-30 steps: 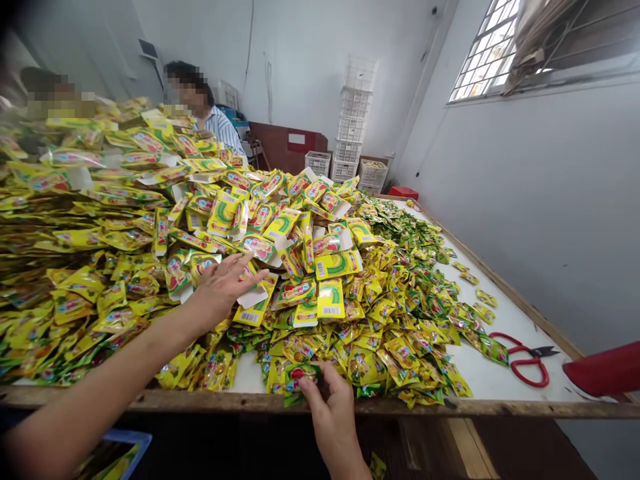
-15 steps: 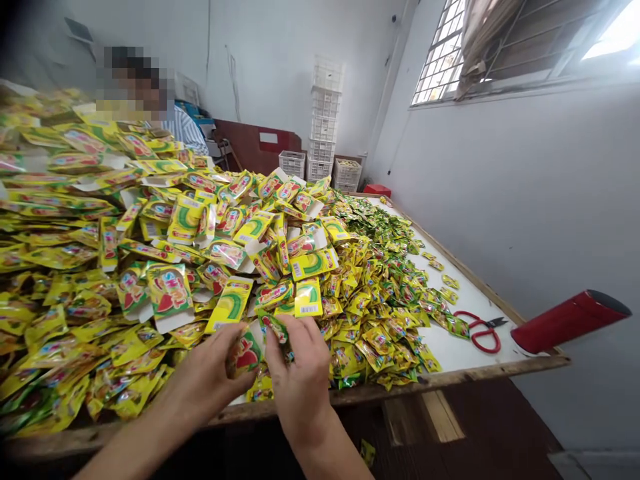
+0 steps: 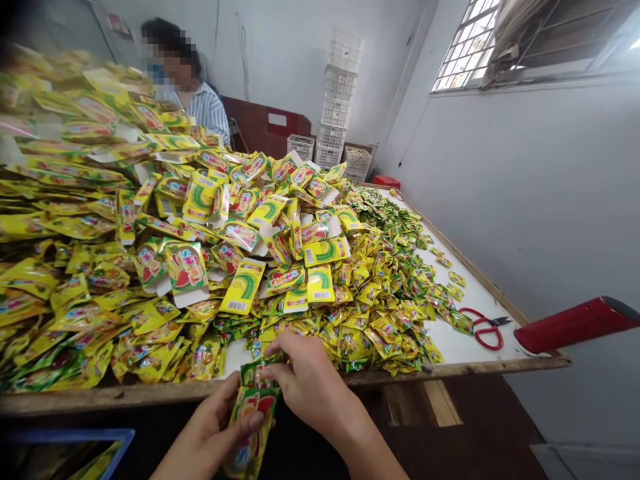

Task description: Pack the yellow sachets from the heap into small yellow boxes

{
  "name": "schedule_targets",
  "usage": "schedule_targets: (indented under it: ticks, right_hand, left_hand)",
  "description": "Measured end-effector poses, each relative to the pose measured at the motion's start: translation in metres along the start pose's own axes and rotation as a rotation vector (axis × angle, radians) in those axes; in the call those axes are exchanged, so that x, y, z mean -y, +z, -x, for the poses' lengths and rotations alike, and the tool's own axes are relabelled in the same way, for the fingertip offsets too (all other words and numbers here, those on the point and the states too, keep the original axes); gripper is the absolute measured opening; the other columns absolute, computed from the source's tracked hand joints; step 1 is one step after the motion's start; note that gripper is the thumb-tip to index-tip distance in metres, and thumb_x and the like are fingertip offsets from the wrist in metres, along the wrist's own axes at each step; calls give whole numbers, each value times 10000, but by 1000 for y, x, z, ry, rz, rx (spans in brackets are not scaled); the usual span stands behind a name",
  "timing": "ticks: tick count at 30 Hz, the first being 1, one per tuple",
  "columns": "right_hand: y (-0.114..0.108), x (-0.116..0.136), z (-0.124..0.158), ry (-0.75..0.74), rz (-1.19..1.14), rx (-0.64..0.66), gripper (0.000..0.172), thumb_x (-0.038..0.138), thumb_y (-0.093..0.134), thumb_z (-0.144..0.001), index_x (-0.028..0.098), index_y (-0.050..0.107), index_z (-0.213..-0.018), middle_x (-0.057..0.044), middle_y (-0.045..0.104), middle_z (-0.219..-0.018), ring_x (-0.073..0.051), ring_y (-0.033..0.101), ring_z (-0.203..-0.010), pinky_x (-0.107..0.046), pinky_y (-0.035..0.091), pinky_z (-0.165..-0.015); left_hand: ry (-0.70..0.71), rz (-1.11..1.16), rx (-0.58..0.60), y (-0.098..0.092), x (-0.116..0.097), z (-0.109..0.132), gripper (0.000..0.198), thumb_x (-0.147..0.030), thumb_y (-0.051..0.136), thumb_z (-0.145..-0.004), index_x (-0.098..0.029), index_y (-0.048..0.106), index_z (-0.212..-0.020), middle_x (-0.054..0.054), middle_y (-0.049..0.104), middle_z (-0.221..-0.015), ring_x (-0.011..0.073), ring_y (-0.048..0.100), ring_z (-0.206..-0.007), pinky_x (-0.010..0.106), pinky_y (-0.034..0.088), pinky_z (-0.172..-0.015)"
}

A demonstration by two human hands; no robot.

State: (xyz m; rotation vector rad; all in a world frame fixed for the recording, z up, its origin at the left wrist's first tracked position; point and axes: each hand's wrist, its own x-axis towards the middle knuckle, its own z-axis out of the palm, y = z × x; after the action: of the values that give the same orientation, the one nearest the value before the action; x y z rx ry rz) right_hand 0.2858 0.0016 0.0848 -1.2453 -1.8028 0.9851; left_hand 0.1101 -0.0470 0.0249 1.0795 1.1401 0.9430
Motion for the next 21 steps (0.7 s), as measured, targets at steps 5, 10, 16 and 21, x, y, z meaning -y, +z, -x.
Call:
schedule_targets:
  ticks: [5, 10, 16, 21]
  right_hand:
    - [30, -10, 11, -11, -148, -23, 74, 192, 805, -711, 193, 732, -700, 8, 658, -674, -157, 600, -664, -238, 430, -617]
    - [38, -8, 14, -39, -126, 19, 75, 157, 787, -737, 202, 732, -762, 11, 664, -706, -149, 603, -685, -233, 427, -643]
    - [42, -5, 13, -159, -36, 71, 143, 94, 785, -722, 204, 703, -762, 24, 647, -724, -140, 600, -717, -225, 426, -687]
    - [60, -11, 30, -5, -55, -53, 116, 118, 738, -769, 203, 660, -777, 25, 626, -708, -140, 605, -689, -217, 449, -649]
  left_hand:
    - [-96, 330, -44, 1, 18, 22, 542, -340, 844, -635, -212, 650, -1125, 48, 753, -1025, 268, 690, -933, 339, 523, -849]
    - [-158, 337, -96, -5, 30, 32, 592, -360, 874, -583, -190, 666, -1111, 65, 761, -954, 285, 694, -916, 341, 535, -796]
    - [-182, 304, -37, -7, 28, 35, 531, -404, 848, -625, -184, 664, -1071, 60, 753, -885, 248, 687, -789, 332, 541, -728]
    - [-191, 391, -108, 2, 19, 41, 534, -414, 843, -620, -190, 652, -1065, 45, 747, -857, 264, 694, -800, 364, 548, -752]
